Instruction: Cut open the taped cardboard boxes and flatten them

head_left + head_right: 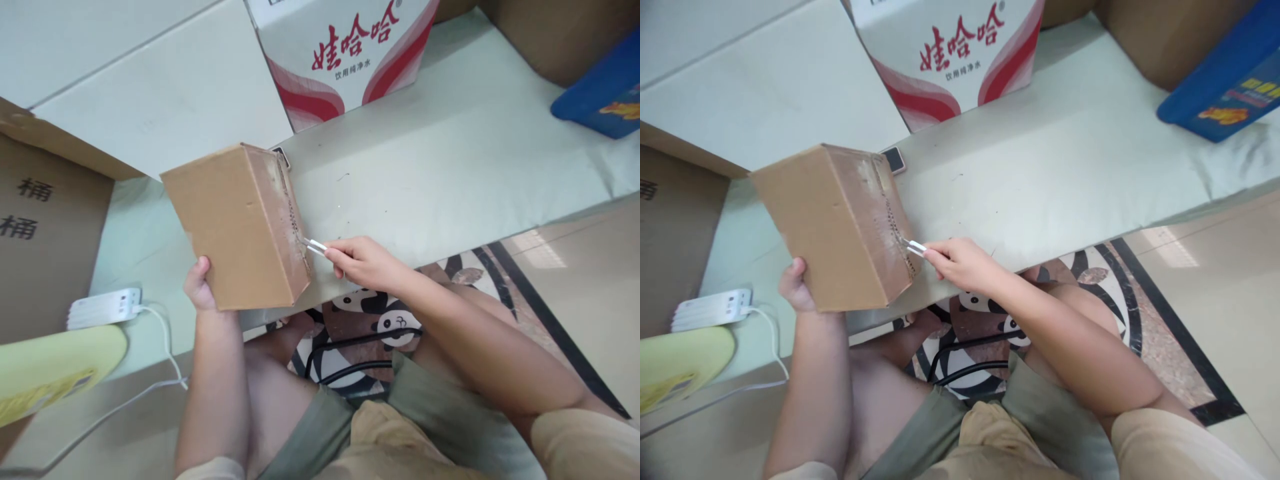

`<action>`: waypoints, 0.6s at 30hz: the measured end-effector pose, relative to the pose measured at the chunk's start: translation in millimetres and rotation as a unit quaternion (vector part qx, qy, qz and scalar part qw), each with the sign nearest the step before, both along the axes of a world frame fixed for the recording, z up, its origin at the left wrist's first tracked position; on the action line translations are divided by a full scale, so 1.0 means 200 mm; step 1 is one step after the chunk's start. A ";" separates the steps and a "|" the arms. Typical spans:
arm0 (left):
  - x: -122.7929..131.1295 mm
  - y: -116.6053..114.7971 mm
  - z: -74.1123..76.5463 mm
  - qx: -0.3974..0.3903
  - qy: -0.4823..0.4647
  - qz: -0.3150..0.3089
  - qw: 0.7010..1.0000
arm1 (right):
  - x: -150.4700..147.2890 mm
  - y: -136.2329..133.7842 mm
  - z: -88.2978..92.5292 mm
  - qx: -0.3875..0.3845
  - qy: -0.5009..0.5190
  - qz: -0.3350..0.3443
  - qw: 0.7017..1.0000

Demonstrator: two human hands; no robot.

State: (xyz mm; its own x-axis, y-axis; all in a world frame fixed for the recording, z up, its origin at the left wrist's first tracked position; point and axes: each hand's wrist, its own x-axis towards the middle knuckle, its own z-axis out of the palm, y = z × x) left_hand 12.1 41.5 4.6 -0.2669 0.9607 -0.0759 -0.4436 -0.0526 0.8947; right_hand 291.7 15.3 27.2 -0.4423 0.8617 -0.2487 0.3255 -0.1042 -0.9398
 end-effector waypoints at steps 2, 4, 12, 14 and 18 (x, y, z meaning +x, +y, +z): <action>0.00 0.01 0.00 0.001 0.000 -0.001 1.000 | 0.02 0.00 0.00 -0.014 0.006 -0.003 1.000; -0.01 0.01 0.00 0.001 0.000 -0.002 1.000 | 0.04 0.00 -0.01 -0.021 0.009 -0.002 1.000; -0.02 0.00 -0.01 -0.006 -0.002 0.000 1.000 | 0.09 -0.02 0.03 -0.057 -0.020 0.010 0.998; -0.02 0.00 -0.01 0.000 0.001 -0.004 1.000 | 0.09 -0.02 0.04 -0.066 -0.026 0.011 0.997; -0.03 0.02 -0.03 0.021 -0.009 -0.006 1.000 | 0.09 -0.03 0.02 -0.067 -0.043 0.030 0.996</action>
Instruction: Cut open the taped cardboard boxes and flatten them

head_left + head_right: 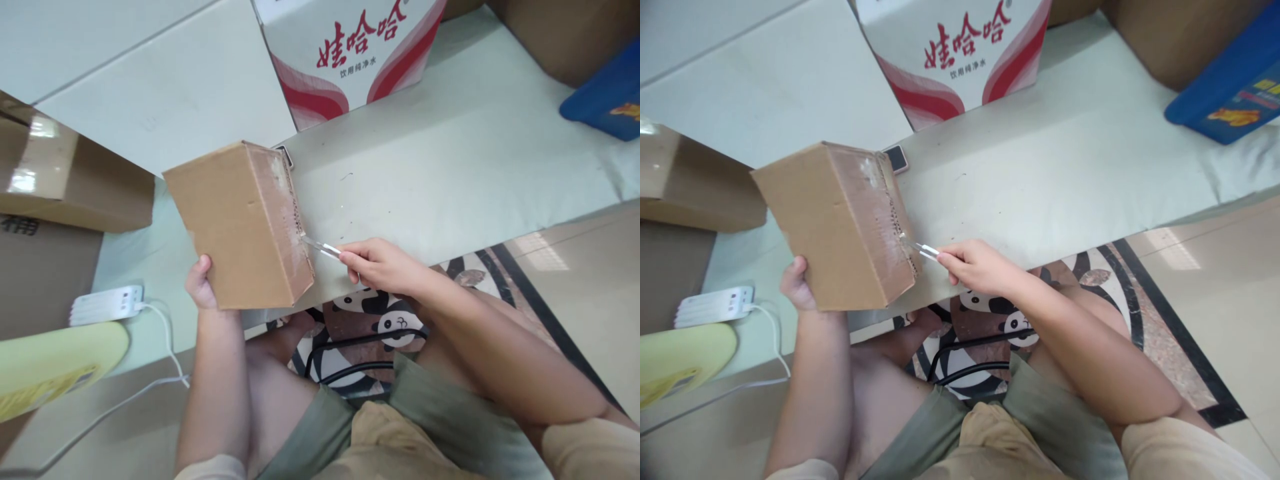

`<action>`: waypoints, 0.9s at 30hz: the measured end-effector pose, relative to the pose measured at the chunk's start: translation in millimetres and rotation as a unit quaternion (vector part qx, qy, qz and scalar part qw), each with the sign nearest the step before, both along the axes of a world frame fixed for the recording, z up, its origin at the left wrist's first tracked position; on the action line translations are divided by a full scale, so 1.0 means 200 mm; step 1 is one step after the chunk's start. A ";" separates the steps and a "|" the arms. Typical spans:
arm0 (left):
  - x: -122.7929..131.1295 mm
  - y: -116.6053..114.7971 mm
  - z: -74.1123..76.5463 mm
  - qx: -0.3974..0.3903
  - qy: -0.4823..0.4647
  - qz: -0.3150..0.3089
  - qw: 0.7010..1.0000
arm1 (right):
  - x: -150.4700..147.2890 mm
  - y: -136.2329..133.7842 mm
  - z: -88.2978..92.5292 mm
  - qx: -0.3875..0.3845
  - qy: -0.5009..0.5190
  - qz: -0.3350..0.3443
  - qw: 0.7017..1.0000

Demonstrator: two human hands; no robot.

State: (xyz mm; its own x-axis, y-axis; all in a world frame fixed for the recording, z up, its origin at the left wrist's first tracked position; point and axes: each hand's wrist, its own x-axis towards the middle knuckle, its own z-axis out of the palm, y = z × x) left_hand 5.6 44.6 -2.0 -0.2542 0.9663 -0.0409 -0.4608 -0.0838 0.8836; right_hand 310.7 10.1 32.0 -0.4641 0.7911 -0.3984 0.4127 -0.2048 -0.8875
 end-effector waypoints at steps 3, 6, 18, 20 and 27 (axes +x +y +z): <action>-0.03 0.02 -0.03 0.015 -0.013 0.024 1.000 | 0.01 -0.01 -0.01 0.005 0.008 0.035 0.999; -0.04 0.02 -0.04 0.018 0.002 0.042 0.999 | 0.04 0.00 -0.02 0.008 0.046 -0.046 0.998; -0.02 -0.02 -0.02 0.046 -0.021 0.019 0.999 | -0.06 -0.02 -0.05 0.038 0.180 -0.010 0.983; -0.01 -0.03 -0.02 0.036 -0.019 0.020 0.999 | -0.07 -0.02 -0.05 0.044 0.176 -0.012 0.983; 0.00 -0.04 -0.03 0.032 -0.017 0.011 0.999 | -0.07 -0.02 -0.08 0.058 0.152 -0.004 0.987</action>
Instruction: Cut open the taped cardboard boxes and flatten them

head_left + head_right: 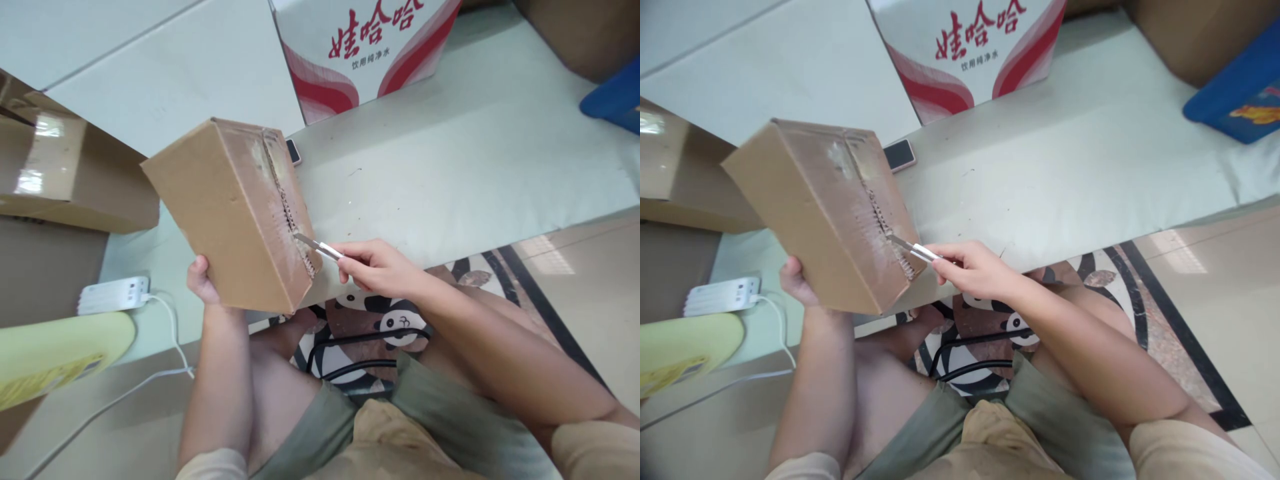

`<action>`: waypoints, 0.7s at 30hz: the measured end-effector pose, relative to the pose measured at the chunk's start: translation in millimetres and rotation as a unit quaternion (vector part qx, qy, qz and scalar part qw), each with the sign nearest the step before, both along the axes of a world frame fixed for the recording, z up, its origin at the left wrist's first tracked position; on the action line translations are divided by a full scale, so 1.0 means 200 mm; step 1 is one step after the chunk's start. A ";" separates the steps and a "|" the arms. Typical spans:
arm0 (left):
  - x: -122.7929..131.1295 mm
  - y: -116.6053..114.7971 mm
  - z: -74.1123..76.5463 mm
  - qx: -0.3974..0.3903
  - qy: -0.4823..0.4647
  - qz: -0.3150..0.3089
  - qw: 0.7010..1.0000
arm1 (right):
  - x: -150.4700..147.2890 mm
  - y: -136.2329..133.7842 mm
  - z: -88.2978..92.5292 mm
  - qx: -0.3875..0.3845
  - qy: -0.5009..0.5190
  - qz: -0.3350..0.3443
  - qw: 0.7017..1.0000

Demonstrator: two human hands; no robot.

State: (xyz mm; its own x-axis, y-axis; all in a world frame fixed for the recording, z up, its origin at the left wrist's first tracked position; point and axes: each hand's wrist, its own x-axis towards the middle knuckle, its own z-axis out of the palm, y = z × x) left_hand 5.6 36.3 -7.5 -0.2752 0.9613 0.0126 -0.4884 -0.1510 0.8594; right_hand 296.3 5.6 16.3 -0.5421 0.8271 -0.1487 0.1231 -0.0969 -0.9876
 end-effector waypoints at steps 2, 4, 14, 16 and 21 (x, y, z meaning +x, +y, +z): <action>0.00 0.00 0.00 -0.002 0.001 0.005 1.000 | 0.00 0.00 0.00 0.020 -0.027 -0.009 0.999; 0.01 0.00 0.00 -0.002 0.004 0.006 1.000 | 0.00 0.00 0.01 0.052 -0.067 -0.024 0.996; 0.06 0.00 0.02 -0.027 0.041 0.004 0.999 | 0.01 0.01 0.01 0.064 -0.135 -0.001 0.989; 0.06 -0.01 0.01 -0.033 0.048 0.008 0.998 | 0.00 0.02 0.01 0.050 -0.124 0.010 0.991; 0.07 -0.01 0.02 -0.042 0.055 0.002 0.998 | -0.04 0.03 0.00 0.033 -0.119 0.028 0.992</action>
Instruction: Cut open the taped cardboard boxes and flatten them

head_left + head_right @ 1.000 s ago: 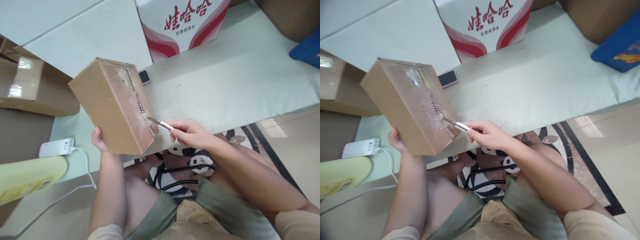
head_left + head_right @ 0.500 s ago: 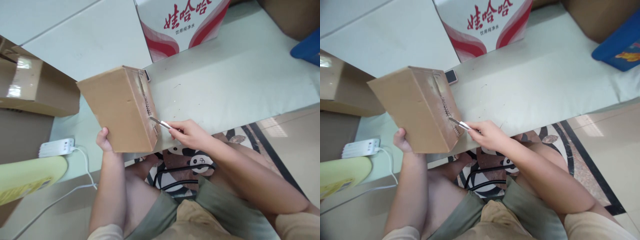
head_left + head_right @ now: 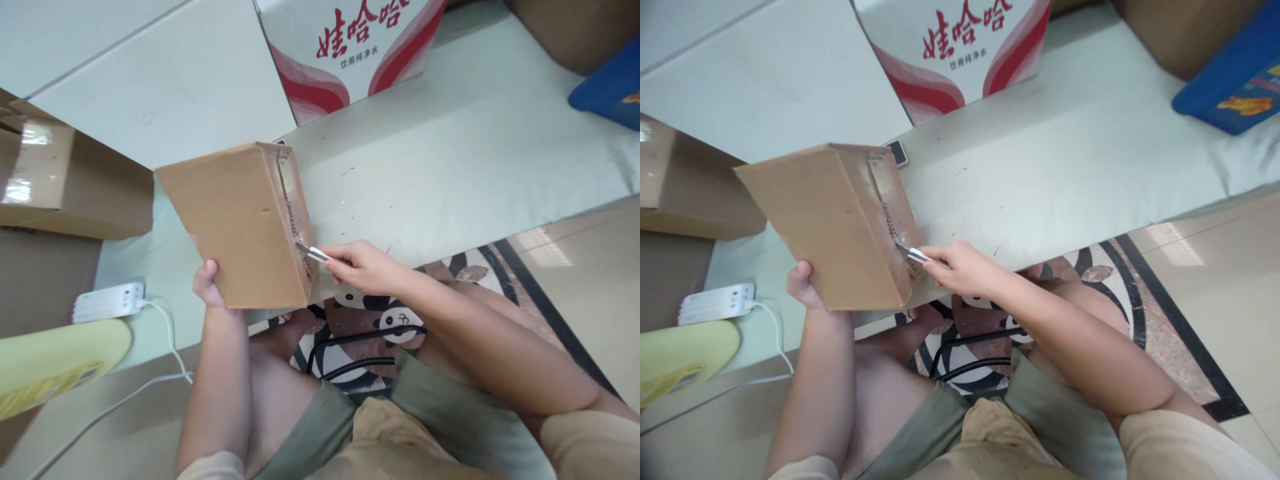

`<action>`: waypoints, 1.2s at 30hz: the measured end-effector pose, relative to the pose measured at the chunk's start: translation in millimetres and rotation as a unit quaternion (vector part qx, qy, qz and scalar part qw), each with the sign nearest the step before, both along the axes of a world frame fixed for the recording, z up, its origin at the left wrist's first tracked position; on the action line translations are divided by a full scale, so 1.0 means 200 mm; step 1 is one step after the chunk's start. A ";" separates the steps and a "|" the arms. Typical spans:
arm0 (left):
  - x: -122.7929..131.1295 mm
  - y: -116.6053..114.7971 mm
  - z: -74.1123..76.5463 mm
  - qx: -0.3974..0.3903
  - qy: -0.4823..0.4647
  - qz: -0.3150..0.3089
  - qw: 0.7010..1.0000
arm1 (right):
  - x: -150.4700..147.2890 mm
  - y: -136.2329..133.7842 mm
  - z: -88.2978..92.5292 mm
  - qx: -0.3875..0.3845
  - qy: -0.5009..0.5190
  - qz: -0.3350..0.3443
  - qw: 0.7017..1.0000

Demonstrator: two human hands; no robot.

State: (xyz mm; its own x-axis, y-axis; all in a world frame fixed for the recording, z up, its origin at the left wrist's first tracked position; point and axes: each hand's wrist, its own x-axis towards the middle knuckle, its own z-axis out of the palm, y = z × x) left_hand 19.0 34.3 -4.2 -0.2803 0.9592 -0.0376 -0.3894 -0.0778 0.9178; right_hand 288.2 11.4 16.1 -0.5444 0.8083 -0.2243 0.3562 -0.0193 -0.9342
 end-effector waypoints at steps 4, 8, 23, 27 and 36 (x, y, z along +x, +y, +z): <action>0.00 0.00 0.02 0.011 -0.002 -0.016 1.000 | -0.01 0.00 -0.01 -0.007 0.010 0.003 1.000; -0.02 0.01 0.02 0.024 -0.012 -0.007 1.000 | 0.02 -0.01 -0.01 -0.021 0.016 -0.014 1.000; -0.07 0.07 -0.01 0.078 -0.032 0.032 0.996 | 0.08 -0.02 -0.02 -0.019 0.034 -0.062 0.997; -0.08 0.06 -0.02 0.074 -0.039 0.005 0.997 | 0.06 -0.01 -0.01 -0.024 0.084 -0.076 0.993; -0.05 0.04 -0.02 0.058 -0.033 0.004 0.998 | 0.04 0.00 0.00 -0.043 0.062 -0.053 0.996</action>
State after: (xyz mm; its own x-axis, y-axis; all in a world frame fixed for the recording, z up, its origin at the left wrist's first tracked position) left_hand 8.2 43.1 -7.4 -0.2876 0.9561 0.0553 -0.4476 -0.1853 0.8748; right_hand 295.7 11.0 15.9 -0.4851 0.8433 -0.2312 0.2307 -0.1316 -0.9641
